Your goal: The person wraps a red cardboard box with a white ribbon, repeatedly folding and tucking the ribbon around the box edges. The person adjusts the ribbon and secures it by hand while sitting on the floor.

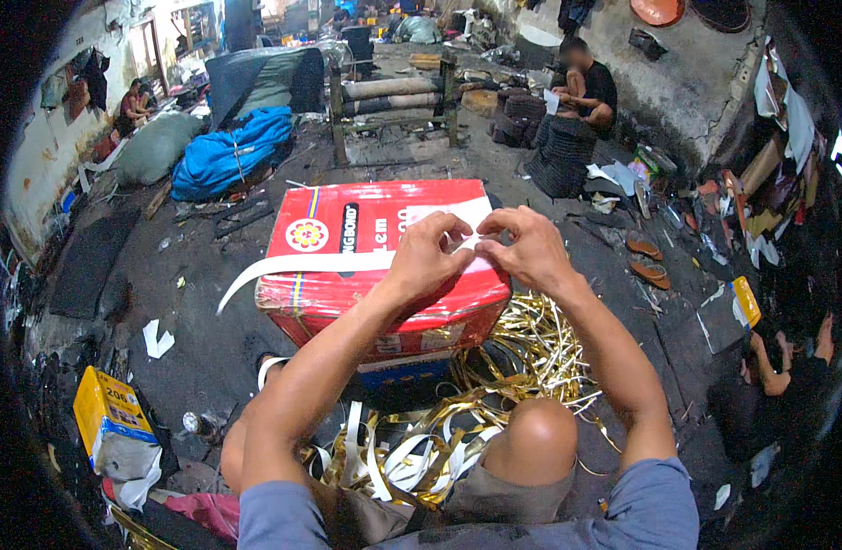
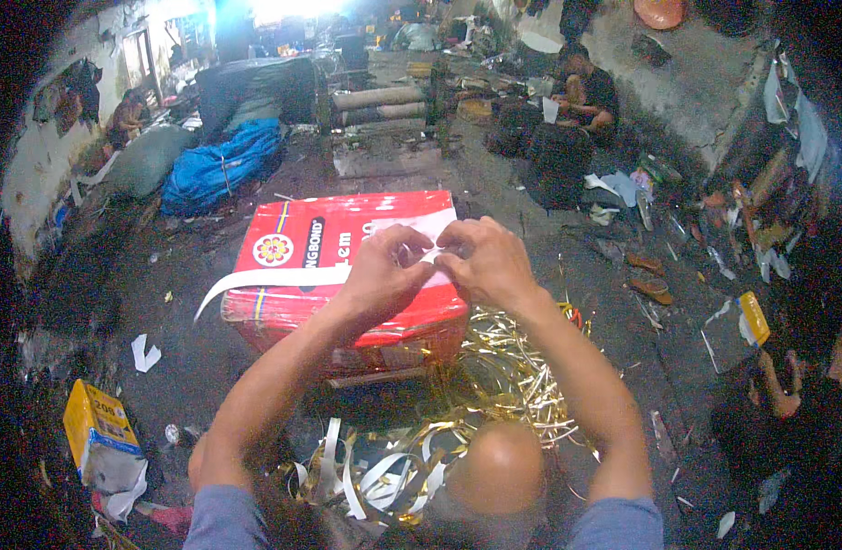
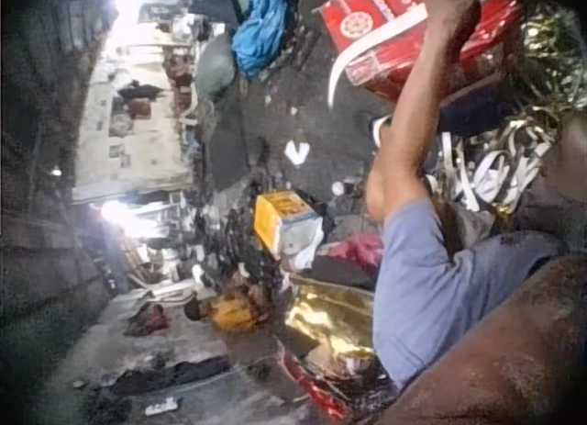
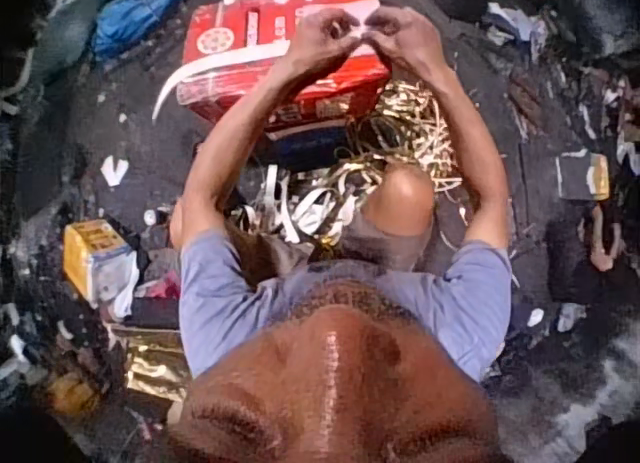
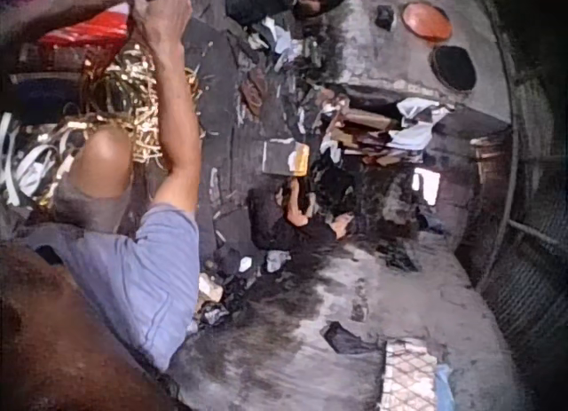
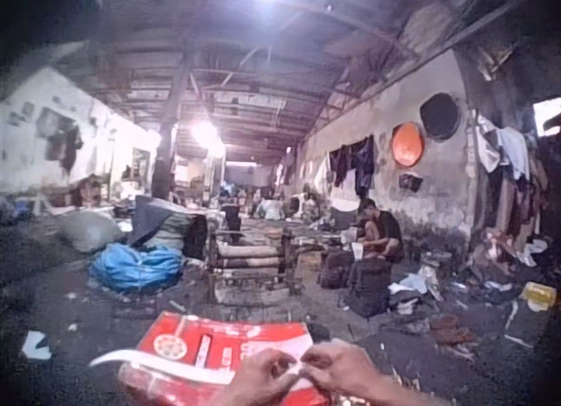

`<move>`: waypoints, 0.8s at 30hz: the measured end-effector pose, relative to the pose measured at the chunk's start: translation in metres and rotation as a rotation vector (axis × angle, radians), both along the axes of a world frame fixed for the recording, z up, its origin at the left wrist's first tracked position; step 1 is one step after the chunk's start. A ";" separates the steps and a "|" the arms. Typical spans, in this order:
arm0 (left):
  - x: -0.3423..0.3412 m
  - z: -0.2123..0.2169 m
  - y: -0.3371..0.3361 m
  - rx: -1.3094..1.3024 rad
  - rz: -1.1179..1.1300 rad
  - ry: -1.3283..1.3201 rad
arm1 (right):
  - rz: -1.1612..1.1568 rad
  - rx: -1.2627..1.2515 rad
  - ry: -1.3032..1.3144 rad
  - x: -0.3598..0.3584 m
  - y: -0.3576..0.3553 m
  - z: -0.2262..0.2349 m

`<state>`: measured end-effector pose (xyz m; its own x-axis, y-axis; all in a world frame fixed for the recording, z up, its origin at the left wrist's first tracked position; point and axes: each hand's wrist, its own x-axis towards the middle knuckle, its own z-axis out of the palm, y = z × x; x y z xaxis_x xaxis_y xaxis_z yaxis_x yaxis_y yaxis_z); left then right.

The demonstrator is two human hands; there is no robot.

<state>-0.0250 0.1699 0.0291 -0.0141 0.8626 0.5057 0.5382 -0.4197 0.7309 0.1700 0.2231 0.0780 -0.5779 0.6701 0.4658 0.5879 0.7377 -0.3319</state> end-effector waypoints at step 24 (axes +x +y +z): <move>0.000 -0.001 0.003 0.100 -0.016 0.112 | 0.259 0.030 0.015 0.021 0.005 -0.005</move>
